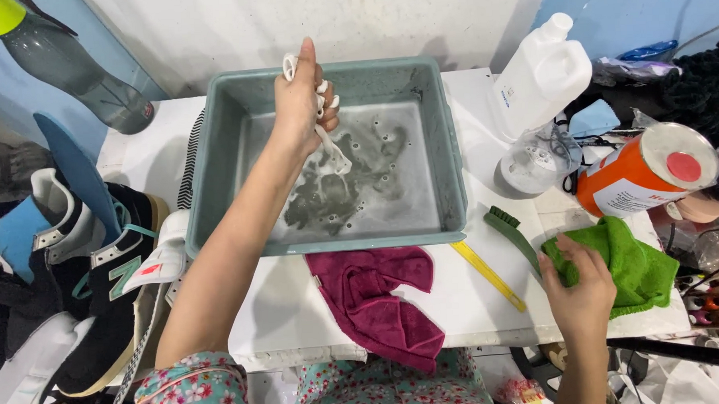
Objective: Washing and scrubbing shoe laces in a basin of soapy water using a brush and hands.
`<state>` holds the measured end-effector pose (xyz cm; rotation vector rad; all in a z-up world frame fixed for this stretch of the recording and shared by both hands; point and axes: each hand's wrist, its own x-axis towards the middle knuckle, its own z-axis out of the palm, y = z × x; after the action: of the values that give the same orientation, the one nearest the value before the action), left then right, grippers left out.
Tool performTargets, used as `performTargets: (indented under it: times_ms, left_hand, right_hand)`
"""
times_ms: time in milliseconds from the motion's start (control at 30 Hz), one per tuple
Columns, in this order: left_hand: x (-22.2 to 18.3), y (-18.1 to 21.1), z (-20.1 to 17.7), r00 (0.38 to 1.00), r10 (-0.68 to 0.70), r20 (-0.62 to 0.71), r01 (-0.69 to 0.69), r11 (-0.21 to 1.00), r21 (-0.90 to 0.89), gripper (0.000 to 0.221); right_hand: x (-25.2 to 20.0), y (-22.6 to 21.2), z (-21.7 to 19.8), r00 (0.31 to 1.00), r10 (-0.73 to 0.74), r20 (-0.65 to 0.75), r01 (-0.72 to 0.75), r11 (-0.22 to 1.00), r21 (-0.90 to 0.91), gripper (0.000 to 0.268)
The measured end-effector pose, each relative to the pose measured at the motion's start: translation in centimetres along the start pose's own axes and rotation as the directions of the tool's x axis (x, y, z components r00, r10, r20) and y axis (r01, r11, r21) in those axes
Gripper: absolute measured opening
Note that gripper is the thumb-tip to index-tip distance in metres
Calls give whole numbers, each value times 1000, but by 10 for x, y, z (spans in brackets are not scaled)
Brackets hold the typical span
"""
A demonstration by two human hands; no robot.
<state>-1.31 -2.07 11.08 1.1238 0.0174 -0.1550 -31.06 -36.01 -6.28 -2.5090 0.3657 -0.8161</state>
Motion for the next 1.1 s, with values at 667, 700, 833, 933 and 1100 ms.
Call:
performTargets:
  times_ms: [667,700,833,933,1100]
  left_hand:
    - [7,-36,24,991,28,128,18,938,-347,40]
    - [15,-45,18,984,87,154,-33,946,-321,31]
    - [52,-77,-11,992,4,128,30,965,-260,23]
    - [57,-90,-17,985,-128,114,158,936,-313,33]
    - [36,-64,-8,900,-361,245,433,801,-414,61]
  right_hand:
    - [178,-209,116,792,-465,397,351,877,328,20]
    - [182,-208,121,790,-466,400,326,870,370,14]
    - [206,-223,123,860,-413,301,246,851,465,4]
    - [223,-236,132,891,-398,219,265,848,460,10]
    - [244,-255,164,854,-515,76,491,845,212,8]
